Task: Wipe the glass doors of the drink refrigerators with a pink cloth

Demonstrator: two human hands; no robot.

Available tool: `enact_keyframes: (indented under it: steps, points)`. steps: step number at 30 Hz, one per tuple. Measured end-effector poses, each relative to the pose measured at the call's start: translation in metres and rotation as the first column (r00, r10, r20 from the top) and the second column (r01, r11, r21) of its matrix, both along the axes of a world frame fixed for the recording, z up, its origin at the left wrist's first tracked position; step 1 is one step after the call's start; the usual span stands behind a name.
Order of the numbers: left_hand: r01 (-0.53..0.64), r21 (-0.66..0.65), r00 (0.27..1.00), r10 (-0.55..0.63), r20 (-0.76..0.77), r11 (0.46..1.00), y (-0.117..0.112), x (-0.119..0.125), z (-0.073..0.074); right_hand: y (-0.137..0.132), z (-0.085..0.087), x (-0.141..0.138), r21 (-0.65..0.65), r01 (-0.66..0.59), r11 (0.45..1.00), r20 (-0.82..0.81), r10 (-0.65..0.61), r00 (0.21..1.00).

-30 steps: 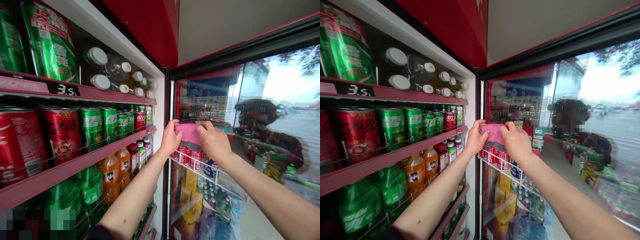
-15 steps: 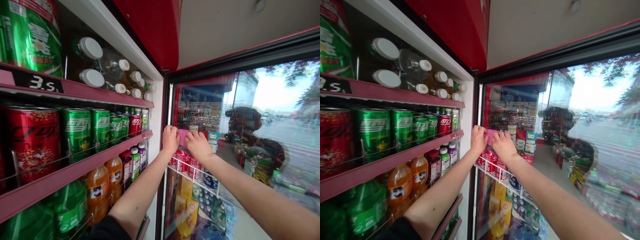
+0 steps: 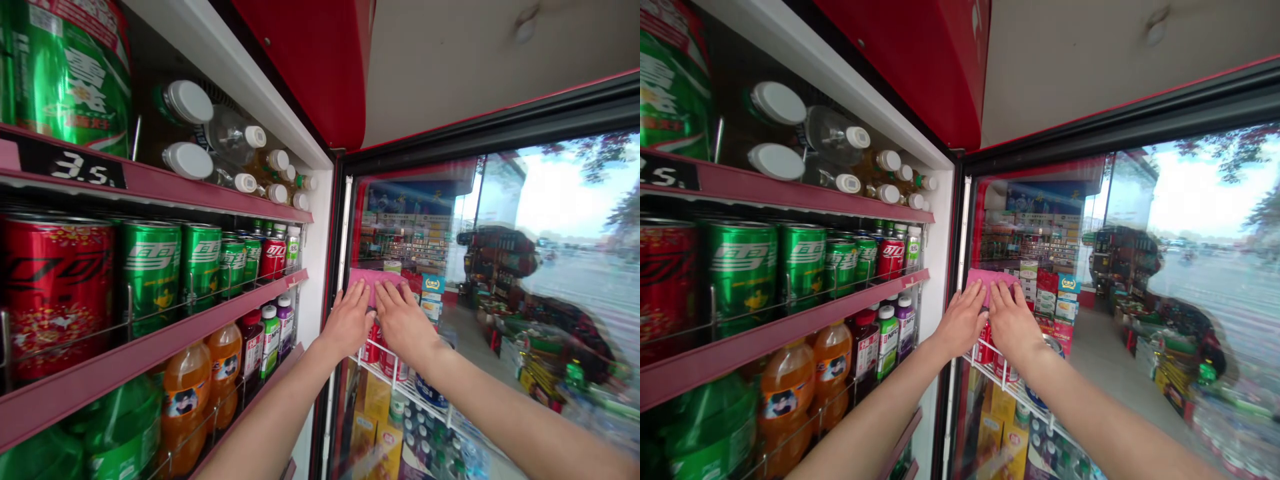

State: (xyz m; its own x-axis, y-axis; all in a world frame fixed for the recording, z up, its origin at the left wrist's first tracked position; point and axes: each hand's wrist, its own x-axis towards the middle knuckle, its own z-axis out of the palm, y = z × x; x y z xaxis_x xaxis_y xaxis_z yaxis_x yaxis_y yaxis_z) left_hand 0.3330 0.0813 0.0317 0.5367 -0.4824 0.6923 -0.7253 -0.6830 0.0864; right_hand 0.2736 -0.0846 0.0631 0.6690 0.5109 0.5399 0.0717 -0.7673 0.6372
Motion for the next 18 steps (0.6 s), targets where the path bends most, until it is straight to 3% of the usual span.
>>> enact_keyframes:
  steps: [6, 18]
  points:
    - [-0.008, 0.036, 1.000, 0.008, -0.001, 0.999, 0.007, 0.010, 0.012, 0.017, 0.002, 0.015, 0.052, 0.075, 0.996, 0.031, -0.077, 0.997]
    - [-0.053, 0.015, 0.994, 0.051, 0.092, 0.998, 0.013, 0.041, 0.067, 0.045, 0.048, 0.055, -0.021, 0.167, 0.986, 0.212, -0.159, 0.964]
